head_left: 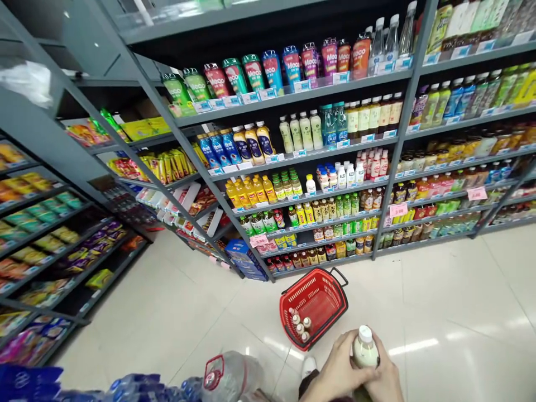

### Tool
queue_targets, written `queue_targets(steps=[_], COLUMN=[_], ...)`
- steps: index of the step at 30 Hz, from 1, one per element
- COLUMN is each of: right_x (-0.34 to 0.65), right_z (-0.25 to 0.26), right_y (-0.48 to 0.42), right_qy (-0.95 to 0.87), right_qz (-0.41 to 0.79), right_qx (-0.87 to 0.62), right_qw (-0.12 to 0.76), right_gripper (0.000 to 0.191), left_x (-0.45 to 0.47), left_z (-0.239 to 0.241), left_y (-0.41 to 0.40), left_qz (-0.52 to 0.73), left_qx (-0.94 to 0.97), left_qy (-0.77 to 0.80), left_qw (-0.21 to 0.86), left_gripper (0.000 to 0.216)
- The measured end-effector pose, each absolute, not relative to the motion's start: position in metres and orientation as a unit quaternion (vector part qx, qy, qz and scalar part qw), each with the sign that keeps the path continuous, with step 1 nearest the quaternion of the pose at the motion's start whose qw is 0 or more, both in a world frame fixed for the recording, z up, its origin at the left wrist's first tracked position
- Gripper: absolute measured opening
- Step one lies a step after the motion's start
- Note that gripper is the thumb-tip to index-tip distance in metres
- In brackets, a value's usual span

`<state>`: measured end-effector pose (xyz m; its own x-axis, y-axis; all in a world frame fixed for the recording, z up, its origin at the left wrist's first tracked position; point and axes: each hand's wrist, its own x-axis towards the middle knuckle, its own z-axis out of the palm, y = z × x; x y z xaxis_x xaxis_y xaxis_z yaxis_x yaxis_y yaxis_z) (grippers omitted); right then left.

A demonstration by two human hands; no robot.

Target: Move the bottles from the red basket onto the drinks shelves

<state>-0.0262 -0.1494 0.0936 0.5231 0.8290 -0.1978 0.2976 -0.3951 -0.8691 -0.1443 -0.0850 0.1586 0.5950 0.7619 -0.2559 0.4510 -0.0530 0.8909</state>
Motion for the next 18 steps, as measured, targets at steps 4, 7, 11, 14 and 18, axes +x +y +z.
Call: queue_targets(steps=[4, 7, 11, 14, 18], right_x=[-0.017, -0.010, -0.006, 0.000, 0.020], right_z=[0.093, 0.100, 0.101, 0.092, 0.086], right_y=[-0.145, -0.145, -0.139, -0.126, -0.113], right_qy=[-0.351, -0.324, -0.308, -0.325, -0.390], right_qz=[0.333, 0.336, 0.342, 0.347, 0.380], right_qx=[-0.779, -0.796, -0.786, -0.744, -0.670], right_qw=[0.399, 0.385, 0.413, 0.470, 0.505], right_gripper=[0.090, 0.089, 0.096, 0.095, 0.080], left_x=[-0.128, -0.119, -0.115, -0.115, -0.115], left_z=[0.155, 0.150, 0.150, 0.157, 0.185], left_y=[-0.088, -0.084, -0.071, -0.056, -0.018], left_qz=[0.177, 0.176, 0.171, 0.173, 0.185], left_qx=[0.686, 0.691, 0.720, 0.745, 0.768], left_qy=[0.440, 0.430, 0.394, 0.379, 0.392], left_qw=[0.552, 0.554, 0.545, 0.521, 0.472], left_gripper=[0.085, 0.081, 0.079, 0.081, 0.065])
